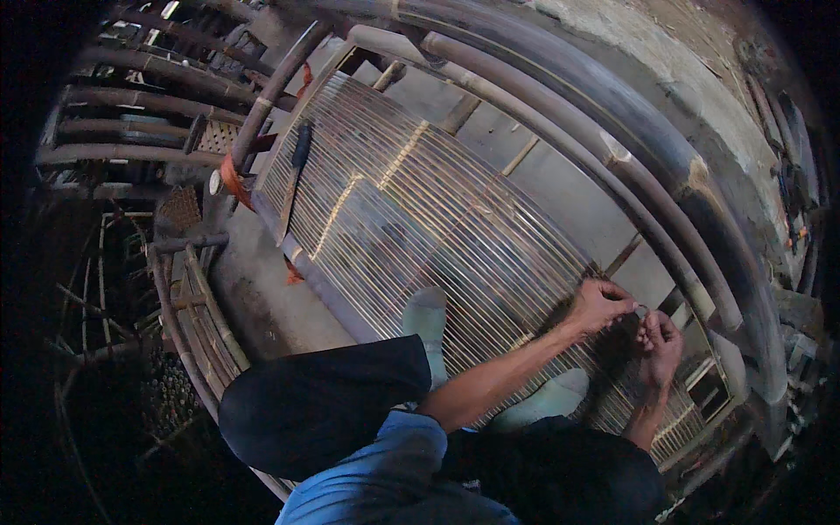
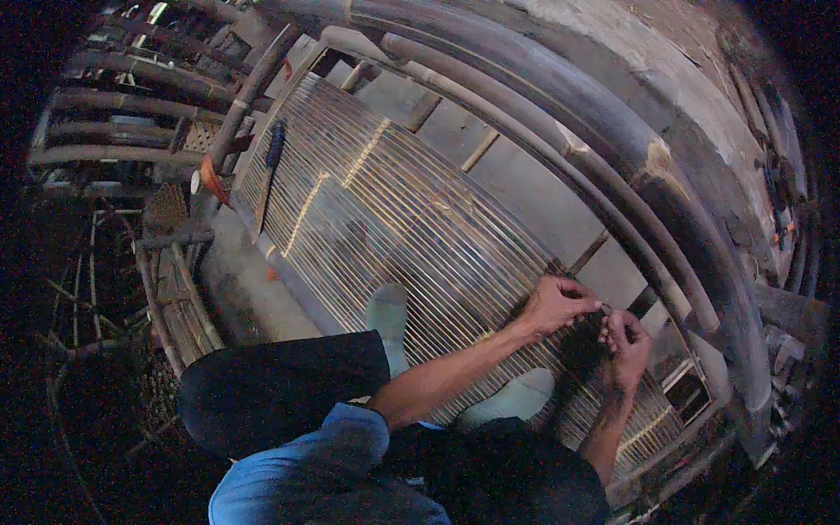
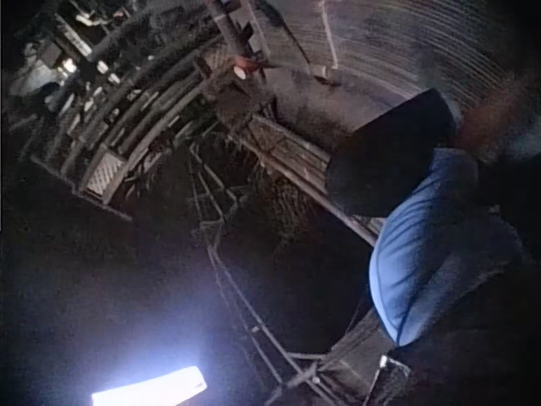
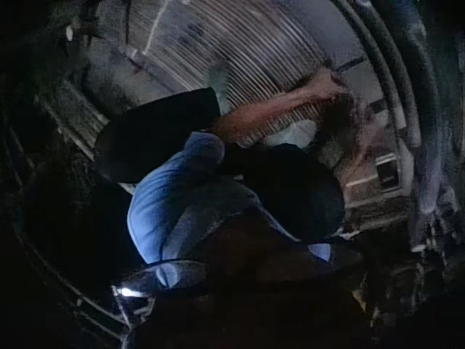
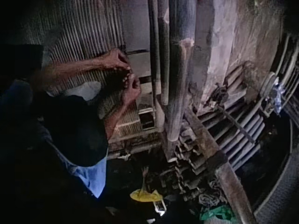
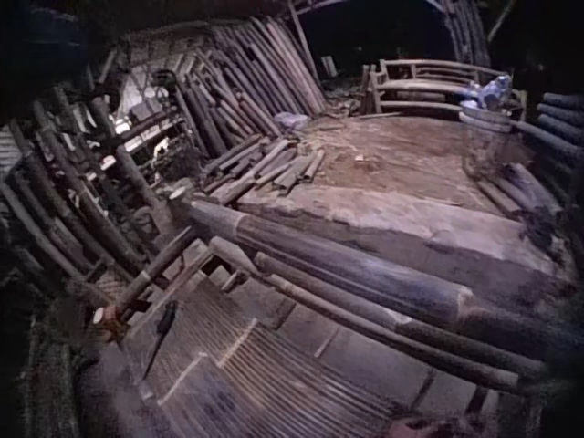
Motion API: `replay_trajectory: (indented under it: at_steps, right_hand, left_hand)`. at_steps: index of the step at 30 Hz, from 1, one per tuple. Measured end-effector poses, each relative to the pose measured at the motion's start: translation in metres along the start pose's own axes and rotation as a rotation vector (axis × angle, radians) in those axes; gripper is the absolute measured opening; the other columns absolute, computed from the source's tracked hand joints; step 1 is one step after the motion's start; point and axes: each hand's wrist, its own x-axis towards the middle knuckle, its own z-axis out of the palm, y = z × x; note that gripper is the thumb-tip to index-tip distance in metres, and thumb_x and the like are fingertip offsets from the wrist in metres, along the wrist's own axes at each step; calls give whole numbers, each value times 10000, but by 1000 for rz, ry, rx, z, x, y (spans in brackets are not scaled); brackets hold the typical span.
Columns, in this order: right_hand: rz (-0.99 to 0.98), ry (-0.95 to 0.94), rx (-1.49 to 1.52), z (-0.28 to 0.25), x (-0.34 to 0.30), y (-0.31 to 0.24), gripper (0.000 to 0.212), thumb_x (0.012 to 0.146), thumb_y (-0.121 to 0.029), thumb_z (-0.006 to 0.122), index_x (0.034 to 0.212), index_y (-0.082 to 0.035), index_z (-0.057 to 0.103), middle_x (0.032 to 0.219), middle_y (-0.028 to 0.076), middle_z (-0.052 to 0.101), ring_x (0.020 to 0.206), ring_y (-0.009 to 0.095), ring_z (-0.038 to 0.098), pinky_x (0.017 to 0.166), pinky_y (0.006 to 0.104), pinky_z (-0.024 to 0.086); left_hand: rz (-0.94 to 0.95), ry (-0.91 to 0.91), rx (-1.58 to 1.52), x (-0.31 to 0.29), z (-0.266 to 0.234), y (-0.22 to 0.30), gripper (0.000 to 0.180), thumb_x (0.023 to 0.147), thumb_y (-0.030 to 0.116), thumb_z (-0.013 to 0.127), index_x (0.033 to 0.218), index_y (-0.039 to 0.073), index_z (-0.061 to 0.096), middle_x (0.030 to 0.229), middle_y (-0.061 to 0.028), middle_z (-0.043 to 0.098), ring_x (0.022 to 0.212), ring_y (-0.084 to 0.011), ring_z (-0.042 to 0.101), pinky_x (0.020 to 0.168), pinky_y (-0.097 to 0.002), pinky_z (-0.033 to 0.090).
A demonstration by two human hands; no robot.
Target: The person weaves thin bamboo strips together to form a mat, using a knife to trim a darker strip and manually threading it through the existing structure while standing over the work surface.
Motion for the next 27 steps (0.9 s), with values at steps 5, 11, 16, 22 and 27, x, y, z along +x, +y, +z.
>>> replay_trajectory:
  at_steps: [5,11,16,22,27]
  right_hand:
    - [-229,209,-484,36,-7,4,163,920,-139,714,942,23,720,861,73,702,798,152,647,774,299,506]
    - [-330,175,-625,17,-1,21,151,903,-128,718,937,19,720,817,103,707,760,156,650,729,311,515]
    - [-212,215,-651,25,-7,16,176,891,-130,739,943,38,730,790,100,717,721,145,640,719,301,508]
    - [-235,296,-395,34,-10,6,164,867,-110,762,854,40,696,774,45,683,726,121,619,712,291,493]
    - [-140,244,-289,17,-8,16,171,852,-92,768,960,38,738,888,87,729,830,152,658,792,313,517]
  left_hand:
    - [39,-36,-59,4,1,-25,266,877,207,721,1024,-13,753,777,-45,696,619,-79,595,534,-234,473]
    - [186,-141,41,5,5,-28,296,885,199,712,1072,-30,735,822,-61,708,637,-85,597,546,-249,476]
    - [146,-122,23,2,-1,-28,281,907,148,683,1113,-42,706,878,-69,706,660,-92,605,578,-263,504]
    - [232,-133,-92,-2,-1,-15,329,909,32,626,1225,-60,609,919,-78,710,725,-105,624,626,-268,524]
    - [396,-164,217,0,5,-18,353,881,-7,608,1230,-55,593,915,-137,725,773,-154,674,672,-302,550]
